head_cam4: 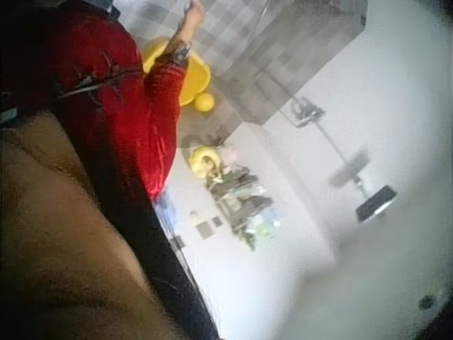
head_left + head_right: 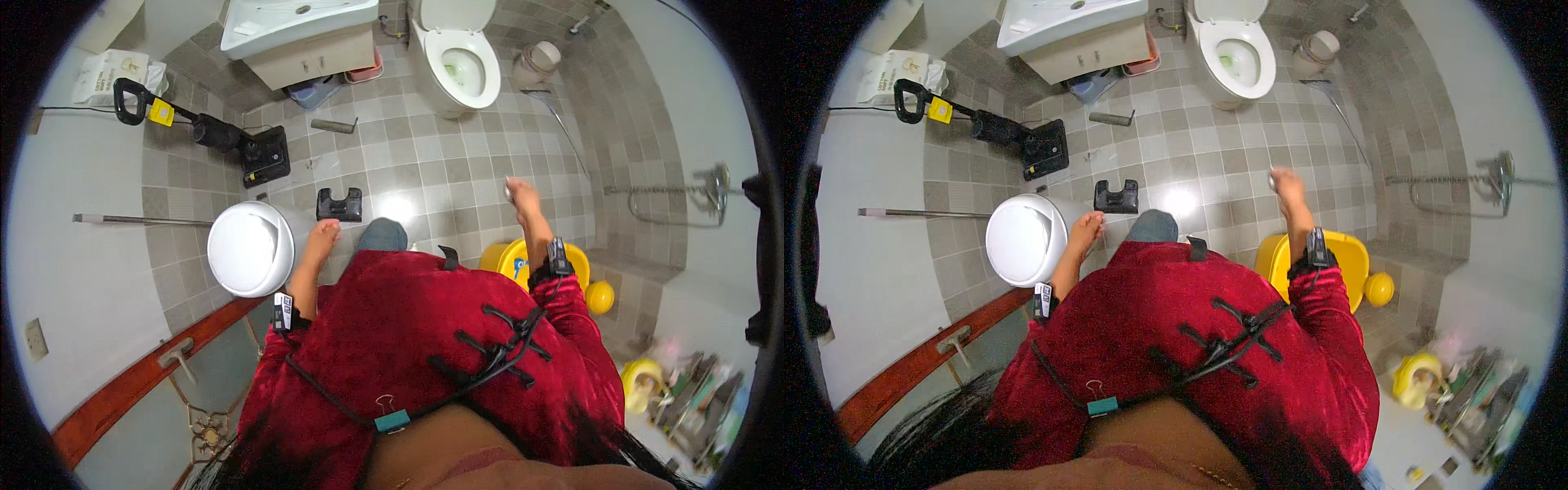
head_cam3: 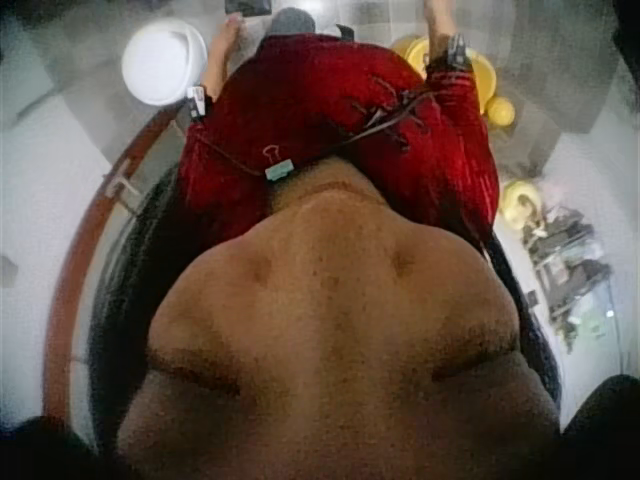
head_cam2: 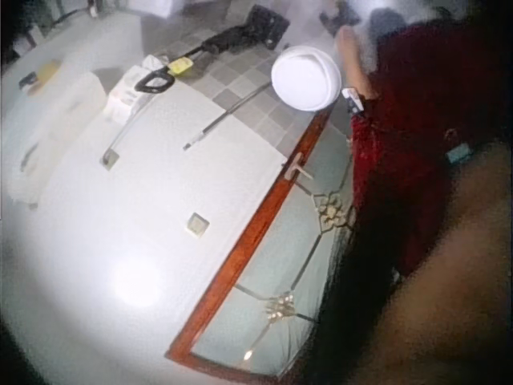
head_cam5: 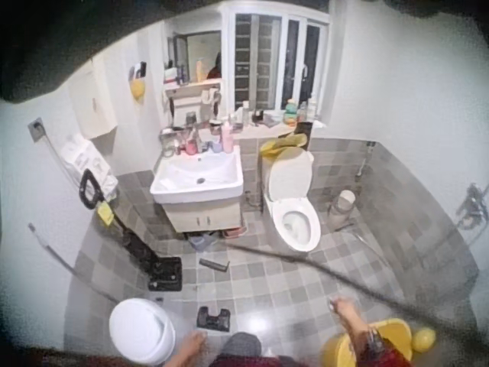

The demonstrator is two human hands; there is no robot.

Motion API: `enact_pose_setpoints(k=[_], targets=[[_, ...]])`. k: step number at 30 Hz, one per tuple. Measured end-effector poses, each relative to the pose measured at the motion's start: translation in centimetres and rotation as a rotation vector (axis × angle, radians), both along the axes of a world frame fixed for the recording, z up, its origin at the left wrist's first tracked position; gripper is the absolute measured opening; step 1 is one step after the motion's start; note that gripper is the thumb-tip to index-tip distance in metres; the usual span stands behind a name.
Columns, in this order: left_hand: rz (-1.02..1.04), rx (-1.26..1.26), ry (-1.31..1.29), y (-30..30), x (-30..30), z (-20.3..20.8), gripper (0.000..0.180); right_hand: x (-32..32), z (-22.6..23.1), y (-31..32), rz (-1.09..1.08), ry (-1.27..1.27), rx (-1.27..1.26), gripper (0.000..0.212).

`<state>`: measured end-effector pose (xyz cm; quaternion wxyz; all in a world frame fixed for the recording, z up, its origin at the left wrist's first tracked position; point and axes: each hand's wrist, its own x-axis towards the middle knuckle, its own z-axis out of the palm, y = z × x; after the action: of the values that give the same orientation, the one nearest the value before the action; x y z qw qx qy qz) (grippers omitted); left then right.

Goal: The person wipes a white cabinet surface with a cloth, then walks to the bathroom to wet and wring the cloth at the sink. They return to the bedroom and continue wiping the cabinet and its doors.

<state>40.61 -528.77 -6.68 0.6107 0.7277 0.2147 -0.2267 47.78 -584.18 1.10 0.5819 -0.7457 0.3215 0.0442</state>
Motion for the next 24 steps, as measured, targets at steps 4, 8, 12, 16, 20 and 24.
enact_pose_setpoints(k=[4, 8, 12, 16, 20, 24], targets=[[-0.009, 0.097, 0.003, 0.1, 8.8, -0.8, 0.030, 16.1, 2.8, 6.7, 0.143, -0.075, 0.276, 0.017], [-0.036, 0.144, 0.068, 2.9, 19.2, -5.0, 0.029, 26.6, 5.0, 11.2, 0.280, -0.018, 0.257, 0.014], [-0.058, 0.308, -0.023, 3.1, 32.1, -4.5, 0.035, 36.9, 7.0, 11.9, 0.271, 0.046, 0.176, 0.013], [0.042, 0.258, -0.128, 1.5, 43.9, 1.4, 0.035, 49.1, 8.8, 12.3, 0.353, -0.021, 0.204, 0.014], [0.129, 0.182, -0.182, 0.3, 52.8, 4.5, 0.032, 62.5, 9.5, 16.2, 0.552, -0.084, 0.036, 0.019], [0.162, 0.266, -0.065, -0.2, 58.2, 4.0, 0.030, 76.6, 9.4, 23.3, 0.834, -0.286, -0.096, 0.023]])
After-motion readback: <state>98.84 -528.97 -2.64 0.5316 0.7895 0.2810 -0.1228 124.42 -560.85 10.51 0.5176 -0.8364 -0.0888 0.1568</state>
